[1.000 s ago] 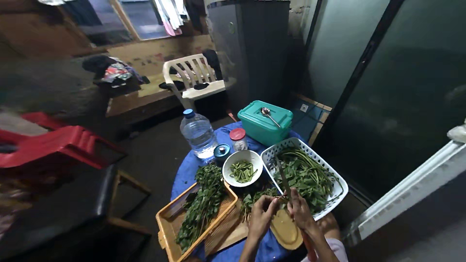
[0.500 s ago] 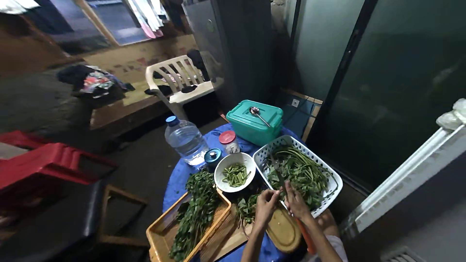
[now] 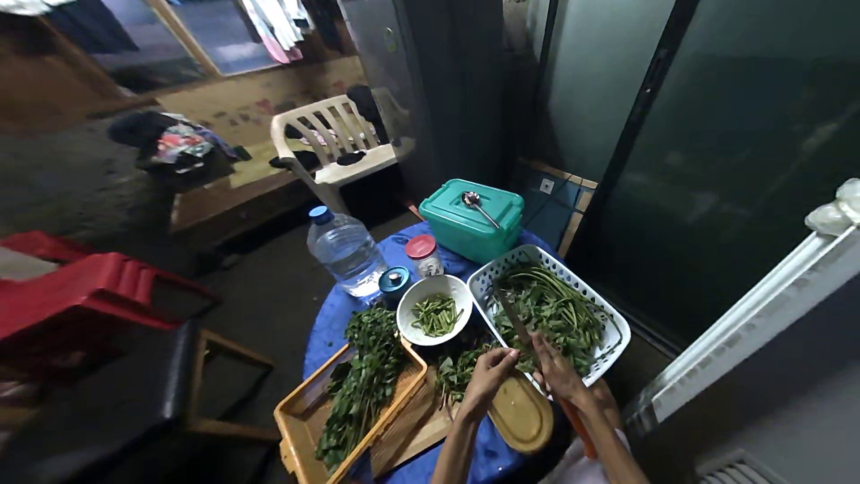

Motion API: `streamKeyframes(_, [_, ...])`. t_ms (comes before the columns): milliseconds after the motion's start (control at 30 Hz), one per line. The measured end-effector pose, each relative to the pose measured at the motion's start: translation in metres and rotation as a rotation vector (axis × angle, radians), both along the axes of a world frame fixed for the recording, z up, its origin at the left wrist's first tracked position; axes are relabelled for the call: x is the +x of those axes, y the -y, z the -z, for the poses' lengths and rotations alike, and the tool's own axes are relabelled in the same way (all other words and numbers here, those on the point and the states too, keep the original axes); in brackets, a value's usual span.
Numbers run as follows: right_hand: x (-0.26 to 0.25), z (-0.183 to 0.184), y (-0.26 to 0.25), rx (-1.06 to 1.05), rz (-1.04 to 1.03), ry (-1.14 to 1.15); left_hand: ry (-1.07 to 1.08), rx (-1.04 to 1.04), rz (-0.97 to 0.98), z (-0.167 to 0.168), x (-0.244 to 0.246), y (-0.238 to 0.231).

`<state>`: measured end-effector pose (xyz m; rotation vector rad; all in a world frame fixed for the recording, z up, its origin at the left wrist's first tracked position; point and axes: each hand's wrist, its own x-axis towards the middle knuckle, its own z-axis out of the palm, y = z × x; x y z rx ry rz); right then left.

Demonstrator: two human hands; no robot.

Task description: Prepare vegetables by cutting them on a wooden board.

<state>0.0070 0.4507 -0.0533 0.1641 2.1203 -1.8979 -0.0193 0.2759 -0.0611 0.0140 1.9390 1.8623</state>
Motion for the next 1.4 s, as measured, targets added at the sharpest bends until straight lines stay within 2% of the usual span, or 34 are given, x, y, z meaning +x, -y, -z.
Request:
streamKeyframes(100, [0.002,0.004,0.003,0.124,-0.041,-0.039,-0.037,0.005,0.003,0.001,0.003,0.002])
streamKeyframes(200, [0.003,0.006,0.005,0.126,-0.035,-0.05,0.013,0.043,-0.031,-0.001,0.006,0.004])
streamKeyframes(267, [0.005,0.003,0.008,0.116,0.005,-0.056,0.053,0.083,-0.083,0.0,0.008,0.003])
streamKeyframes(400, [0.001,0.01,0.012,0.272,0.123,-0.123,0.03,0.122,-0.131,-0.001,0.012,-0.008])
streamKeyframes(567, [-0.01,0.022,-0.005,0.424,0.263,-0.003,0.028,0.097,-0.217,0.001,0.016,-0.01])
streamKeyframes(667, [-0.006,0.029,-0.016,0.397,0.25,0.039,0.053,0.056,-0.299,0.006,0.014,-0.004])
streamKeyframes(800, [0.008,0.031,-0.008,0.221,0.151,-0.148,0.131,0.052,-0.318,0.011,0.011,-0.007])
streamKeyframes(900, [0.012,0.038,0.009,0.23,0.043,-0.19,0.142,0.067,-0.327,0.016,0.012,-0.009])
streamKeyframes(1033, [0.013,0.036,0.032,0.325,0.006,-0.124,0.032,0.074,-0.389,0.021,0.018,0.001])
streamKeyframes(1133, [0.014,0.037,0.044,0.299,-0.032,-0.06,-0.224,0.029,-0.433,0.036,0.029,0.009])
streamKeyframes(1200, [0.012,0.036,0.054,0.314,-0.014,-0.006,-0.452,-0.011,-0.499,0.043,0.04,0.008])
streamKeyframes(1267, [0.008,0.033,0.062,0.36,0.032,0.04,-0.576,-0.021,-0.599,0.05,0.044,0.009])
streamKeyframes(1333, [0.005,0.032,0.063,0.429,0.069,0.058,-0.521,-0.068,-0.776,0.054,0.034,0.024])
streamKeyframes(1400, [0.005,0.034,0.057,0.466,0.116,0.04,-0.335,-0.187,-0.795,0.054,0.018,0.058])
